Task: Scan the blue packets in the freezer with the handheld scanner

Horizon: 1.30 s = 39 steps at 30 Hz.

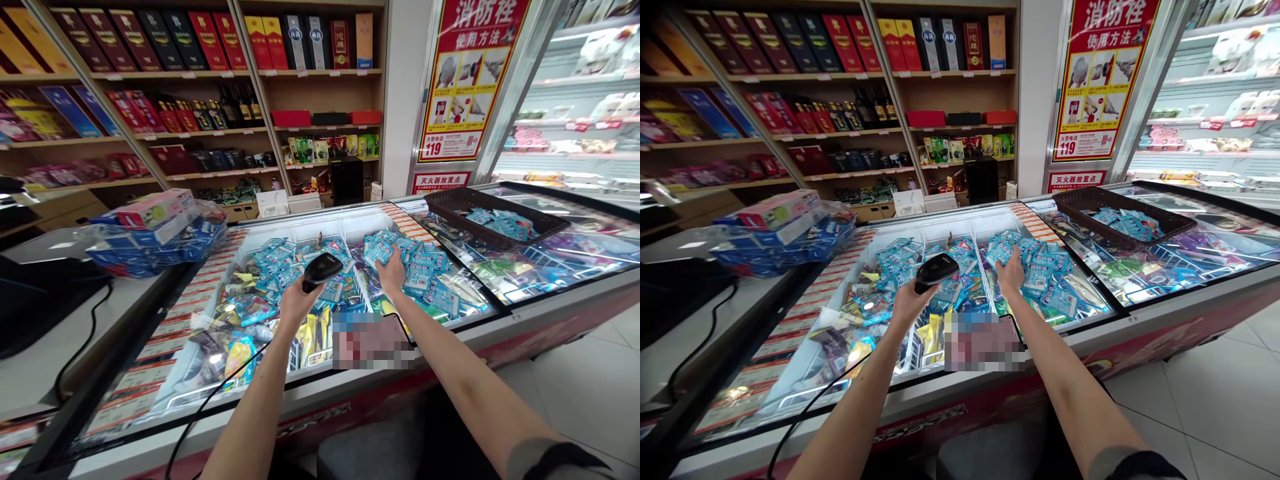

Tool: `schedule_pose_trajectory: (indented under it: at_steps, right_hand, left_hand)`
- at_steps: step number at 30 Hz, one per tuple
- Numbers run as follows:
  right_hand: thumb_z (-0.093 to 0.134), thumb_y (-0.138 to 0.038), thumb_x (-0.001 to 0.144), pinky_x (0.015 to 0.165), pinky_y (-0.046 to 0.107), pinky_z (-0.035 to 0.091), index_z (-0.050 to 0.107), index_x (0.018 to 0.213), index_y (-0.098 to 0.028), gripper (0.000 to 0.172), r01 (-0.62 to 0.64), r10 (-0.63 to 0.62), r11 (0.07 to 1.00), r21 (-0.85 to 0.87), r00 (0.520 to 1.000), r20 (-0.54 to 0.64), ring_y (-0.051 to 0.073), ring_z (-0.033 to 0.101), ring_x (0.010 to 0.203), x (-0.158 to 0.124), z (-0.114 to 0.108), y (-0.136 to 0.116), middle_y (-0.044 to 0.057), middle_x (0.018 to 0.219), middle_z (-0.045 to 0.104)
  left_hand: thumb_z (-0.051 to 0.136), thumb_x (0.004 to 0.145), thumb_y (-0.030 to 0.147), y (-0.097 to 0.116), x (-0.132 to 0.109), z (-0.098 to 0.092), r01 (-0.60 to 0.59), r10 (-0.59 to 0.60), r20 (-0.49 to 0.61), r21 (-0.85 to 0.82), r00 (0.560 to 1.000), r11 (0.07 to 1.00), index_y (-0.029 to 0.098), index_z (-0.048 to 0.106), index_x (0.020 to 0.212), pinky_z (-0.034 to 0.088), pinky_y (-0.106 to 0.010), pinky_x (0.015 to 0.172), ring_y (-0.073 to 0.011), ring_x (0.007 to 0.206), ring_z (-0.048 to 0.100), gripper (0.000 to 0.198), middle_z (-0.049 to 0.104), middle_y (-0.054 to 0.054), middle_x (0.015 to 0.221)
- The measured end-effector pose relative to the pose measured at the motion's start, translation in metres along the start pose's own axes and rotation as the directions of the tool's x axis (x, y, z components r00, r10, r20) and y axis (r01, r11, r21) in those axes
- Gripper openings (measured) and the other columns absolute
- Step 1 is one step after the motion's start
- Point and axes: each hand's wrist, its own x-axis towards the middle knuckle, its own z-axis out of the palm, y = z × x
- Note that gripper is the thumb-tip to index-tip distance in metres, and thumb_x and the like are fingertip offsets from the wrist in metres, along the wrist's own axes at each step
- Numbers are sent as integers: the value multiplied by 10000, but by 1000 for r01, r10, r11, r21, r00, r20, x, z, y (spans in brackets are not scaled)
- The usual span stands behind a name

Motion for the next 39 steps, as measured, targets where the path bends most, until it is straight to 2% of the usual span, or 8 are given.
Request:
schedule_pose_trajectory:
  at_steps: [7,13,22,26,29,34,36,39]
  right_hand:
    - [532,-318,806,881,421,354,456,1284,-176,504,140,-174,970,-200,971,-164,317,396,1118,-3,-5,-4,177,1248,428]
    - [474,-245,849,875,432,313,672,976,-222,235,348,-338,898,-270,937,83,282,394,1048,-4,-5,-7,117,1116,521]
    - [440,-232,874,851,431,275,640,1046,-203,266,232,-234,892,-388,971,42,304,374,1072,-2,-1,-13,156,1182,506]
    - [386,-231,902,864,435,265,632,1083,-205,307,279,-263,871,-405,960,97,302,361,1110,-2,-4,-16,152,1231,502]
    - [379,-289,927,912,436,244,601,1165,-256,327,450,-409,824,-345,893,188,284,355,1146,-4,-5,-18,95,1264,517]
    - [384,-392,945,954,414,231,600,1169,-354,313,764,-677,632,-127,625,389,240,361,1179,-8,-1,-20,-9,1297,537]
    - [373,-441,945,951,412,238,661,1057,-322,331,759,-673,642,-103,624,397,238,385,1160,-8,1,-19,3,1228,589]
    - [383,-517,921,934,402,258,683,940,-242,407,685,-611,716,-131,707,357,239,440,1076,-7,2,-18,63,1058,651]
  left_hand:
    - [528,698,678,-4,1,0,2,-2,-6,-41,1000,999,194,662,1030,364,-242,510,-214,657,623,602,680,-49,693]
    - [537,692,679,-6,2,0,7,-8,-15,-66,1000,998,184,666,1012,360,-241,498,-209,635,617,603,674,-54,684]
    - [571,694,618,-10,3,1,8,-10,-22,-108,1000,994,187,659,984,376,-235,502,-219,675,636,527,680,-54,731]
    - [575,690,619,-11,4,1,15,-17,-21,-115,1000,993,190,659,971,381,-236,503,-220,677,638,519,677,-55,731]
    - [572,685,636,-10,4,1,18,-20,-15,-123,1000,992,187,661,968,378,-238,496,-223,673,637,538,673,-56,716]
    - [568,685,644,-7,2,-1,21,-22,-11,-118,1000,993,183,664,962,378,-242,498,-221,660,633,547,668,-57,685]
    - [566,689,642,-6,2,-2,21,-23,-10,-114,1000,993,181,664,962,378,-244,498,-220,655,632,545,666,-58,679]
    - [568,691,634,-5,1,-2,22,-23,-8,-117,1000,993,180,663,964,380,-246,501,-219,651,632,538,667,-59,681]
